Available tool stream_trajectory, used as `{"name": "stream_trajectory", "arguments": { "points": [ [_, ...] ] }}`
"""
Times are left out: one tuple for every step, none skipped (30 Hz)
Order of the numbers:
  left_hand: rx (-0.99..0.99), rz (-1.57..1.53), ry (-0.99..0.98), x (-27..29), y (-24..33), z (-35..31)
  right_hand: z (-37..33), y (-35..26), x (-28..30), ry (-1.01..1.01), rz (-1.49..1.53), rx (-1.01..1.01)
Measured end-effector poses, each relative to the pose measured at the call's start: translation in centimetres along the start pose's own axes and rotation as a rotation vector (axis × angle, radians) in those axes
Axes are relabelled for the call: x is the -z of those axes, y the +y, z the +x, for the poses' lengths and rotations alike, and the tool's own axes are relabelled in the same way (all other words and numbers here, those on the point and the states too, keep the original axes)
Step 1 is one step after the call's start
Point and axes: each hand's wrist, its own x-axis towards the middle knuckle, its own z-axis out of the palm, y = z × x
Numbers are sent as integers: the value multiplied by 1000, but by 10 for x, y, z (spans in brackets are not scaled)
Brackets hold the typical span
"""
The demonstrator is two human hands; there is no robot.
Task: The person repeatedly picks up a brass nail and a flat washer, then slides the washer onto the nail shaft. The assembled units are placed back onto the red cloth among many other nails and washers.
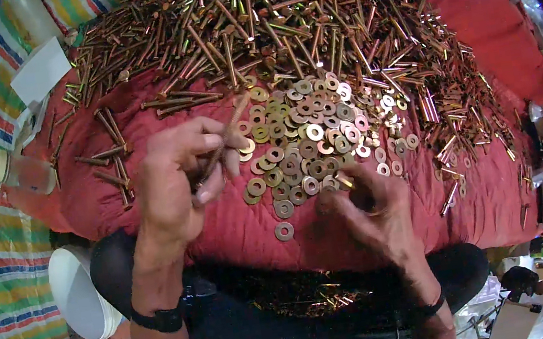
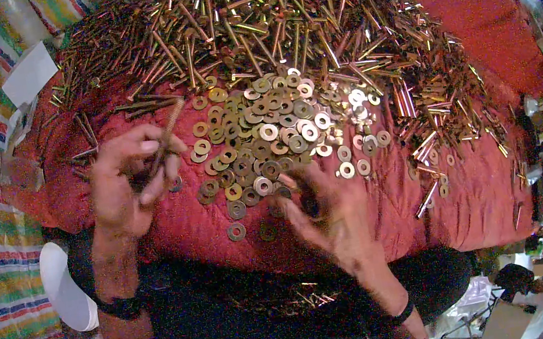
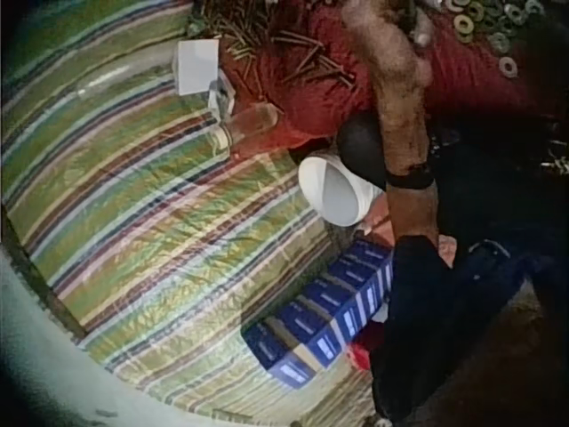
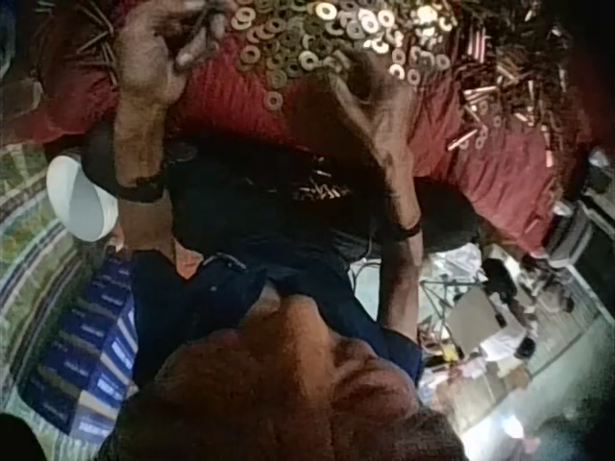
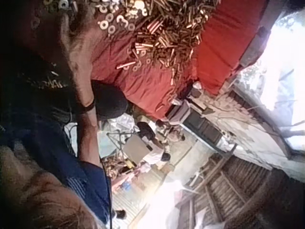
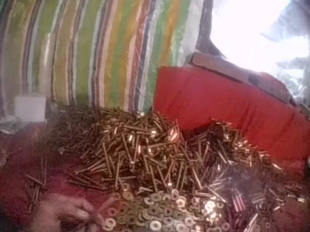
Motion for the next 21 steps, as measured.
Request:
{"name": "stream_trajectory", "arguments": {
  "points": [
    [36, 9, -11, -3, -2, -2, 0, 0, -6, 28, -169, 124],
    [21, 29, -42, -7, -4, -4, 1, 2, -9, 28, -187, 154],
    [29, 54, -48, -12, -7, -6, 2, 4, -11, 31, -205, 187],
    [26, 72, -57, -16, -9, -7, 4, 7, -12, 17, -219, 210],
    [35, 84, -81, -20, -10, -9, 6, 10, -10, 53, -283, 327],
    [68, 104, -78, -24, -12, -11, 6, 13, -8, 23, -289, 305],
    [85, 110, -84, -29, -14, -13, 5, 14, -6, -10, -287, 274],
    [104, 111, -97, -32, -15, -14, 3, 15, -2, -43, -286, 240],
    [129, 107, -113, -34, -16, -13, 3, 16, 0, -83, -294, 167],
    [137, 130, -131, -35, -16, -13, 2, 15, 2, -88, -103, 85],
    [148, 151, -153, -37, -17, -13, 2, 14, 5, -97, 83, -28],
    [182, 195, -164, -40, -19, -13, 2, 12, 6, -121, 271, -186],
    [149, 229, -178, -43, -21, -14, 4, 11, 12, -69, 297, -290],
    [138, 285, -177, -45, -24, -15, 5, 9, 14, -12, 362, -315],
    [126, 342, -175, -48, -27, -17, 6, 6, 15, 45, 426, -338],
    [72, 391, -180, -51, -30, -18, 7, 5, 16, 101, 492, -359],
    [16, 441, -181, -54, -34, -19, 6, 2, 16, 124, 465, -325],
    [-39, 492, -181, -57, -39, -20, 5, 1, 16, 130, 438, -291],
    [-46, 560, -171, -58, -42, -19, 3, 0, 14, 144, 399, -268],
    [-214, 595, -161, -59, -47, -19, 1, -1, 12, 157, 361, -244],
    [-383, 629, -148, -61, -51, -17, -1, -1, 11, 134, 350, -222]
  ]
}}
